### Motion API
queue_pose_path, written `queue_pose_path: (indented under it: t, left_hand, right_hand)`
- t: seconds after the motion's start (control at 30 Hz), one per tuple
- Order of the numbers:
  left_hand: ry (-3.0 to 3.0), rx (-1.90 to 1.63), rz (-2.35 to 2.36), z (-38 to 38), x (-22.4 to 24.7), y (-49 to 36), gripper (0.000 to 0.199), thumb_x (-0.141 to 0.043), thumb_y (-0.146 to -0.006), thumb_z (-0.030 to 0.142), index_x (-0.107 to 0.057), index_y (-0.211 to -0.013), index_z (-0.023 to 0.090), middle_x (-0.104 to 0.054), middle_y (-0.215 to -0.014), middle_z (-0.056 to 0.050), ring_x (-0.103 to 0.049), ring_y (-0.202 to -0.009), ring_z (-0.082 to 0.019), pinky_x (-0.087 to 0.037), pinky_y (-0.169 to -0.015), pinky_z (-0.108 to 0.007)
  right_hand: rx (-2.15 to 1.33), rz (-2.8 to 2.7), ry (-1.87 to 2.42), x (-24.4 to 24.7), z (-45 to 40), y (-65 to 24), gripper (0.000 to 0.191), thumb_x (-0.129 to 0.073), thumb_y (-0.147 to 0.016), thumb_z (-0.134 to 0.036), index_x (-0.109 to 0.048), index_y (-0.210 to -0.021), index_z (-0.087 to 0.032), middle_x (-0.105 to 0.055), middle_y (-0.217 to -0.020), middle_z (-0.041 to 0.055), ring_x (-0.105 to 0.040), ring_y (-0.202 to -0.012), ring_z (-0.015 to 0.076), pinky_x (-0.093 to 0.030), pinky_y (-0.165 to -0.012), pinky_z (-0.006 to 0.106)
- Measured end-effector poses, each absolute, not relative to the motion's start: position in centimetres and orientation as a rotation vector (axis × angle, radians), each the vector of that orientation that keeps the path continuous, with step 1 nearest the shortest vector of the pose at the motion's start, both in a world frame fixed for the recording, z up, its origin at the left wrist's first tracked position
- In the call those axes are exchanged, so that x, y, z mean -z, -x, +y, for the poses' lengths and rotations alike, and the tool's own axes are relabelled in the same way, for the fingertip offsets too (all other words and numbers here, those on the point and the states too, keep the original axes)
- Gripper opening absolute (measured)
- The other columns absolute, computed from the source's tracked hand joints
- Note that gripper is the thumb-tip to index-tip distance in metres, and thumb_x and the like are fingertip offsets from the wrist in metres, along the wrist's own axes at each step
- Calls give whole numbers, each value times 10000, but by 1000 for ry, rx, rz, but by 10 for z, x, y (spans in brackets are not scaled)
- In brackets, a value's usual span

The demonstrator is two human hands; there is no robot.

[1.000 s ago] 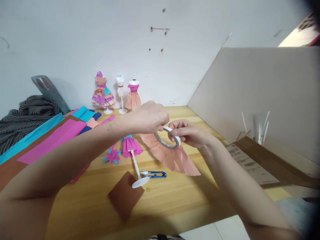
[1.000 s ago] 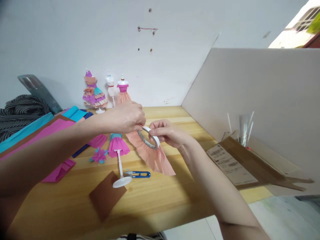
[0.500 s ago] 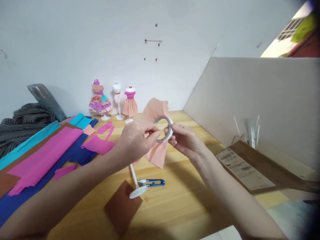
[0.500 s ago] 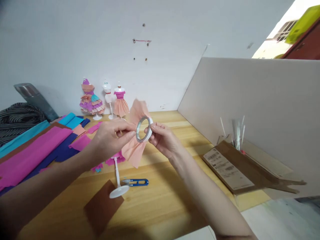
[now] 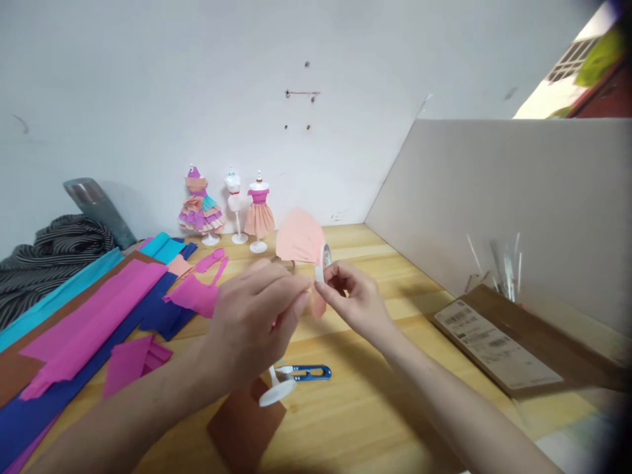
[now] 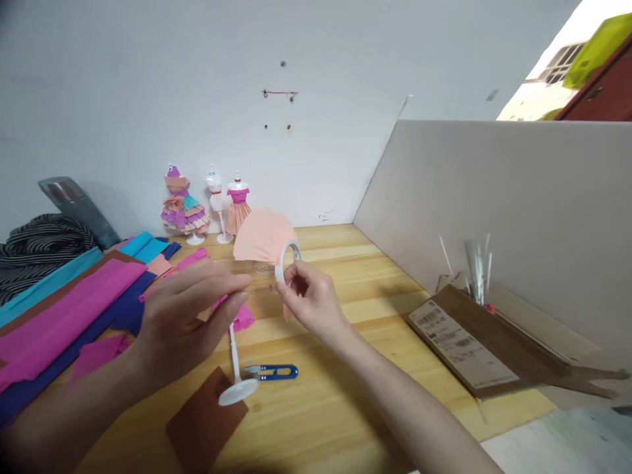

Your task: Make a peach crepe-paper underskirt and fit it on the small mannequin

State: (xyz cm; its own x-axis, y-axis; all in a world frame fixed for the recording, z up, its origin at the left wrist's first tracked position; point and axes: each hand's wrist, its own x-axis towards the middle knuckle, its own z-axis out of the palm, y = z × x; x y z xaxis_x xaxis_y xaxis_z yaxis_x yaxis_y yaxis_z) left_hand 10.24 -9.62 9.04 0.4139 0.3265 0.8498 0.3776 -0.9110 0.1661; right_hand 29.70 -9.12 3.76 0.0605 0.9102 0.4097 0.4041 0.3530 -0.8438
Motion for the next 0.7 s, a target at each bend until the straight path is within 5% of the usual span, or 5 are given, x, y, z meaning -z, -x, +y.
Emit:
queue_pose_path:
  t: [0.3,0.7]
  left_hand:
    - [2478,1072,-822,-77,-76,-105,178,-560,-852,137,-664,-716,185,-612,-668,-11,-526,-641,-155,-377,-544,-273]
    - [2530,1005,-849,-85,-80,-103,189,-506,-891,122,-676,-831,178,-604,-699,-13,-497,-665,-161,-367,-557,-286]
  right_hand:
    - [-395,-1730,1309,-39,-107,-286,159,-621,-755,-262,-513,-649,-214,-411,-494,-54,-376,-451,90,-304,-466,253]
    - [-1183,-1445,1097,-42,-105,-290,297,-764,-679,-415,-586,-662,-178,-586,-579,-6,-511,-514,110,-409,-503,255]
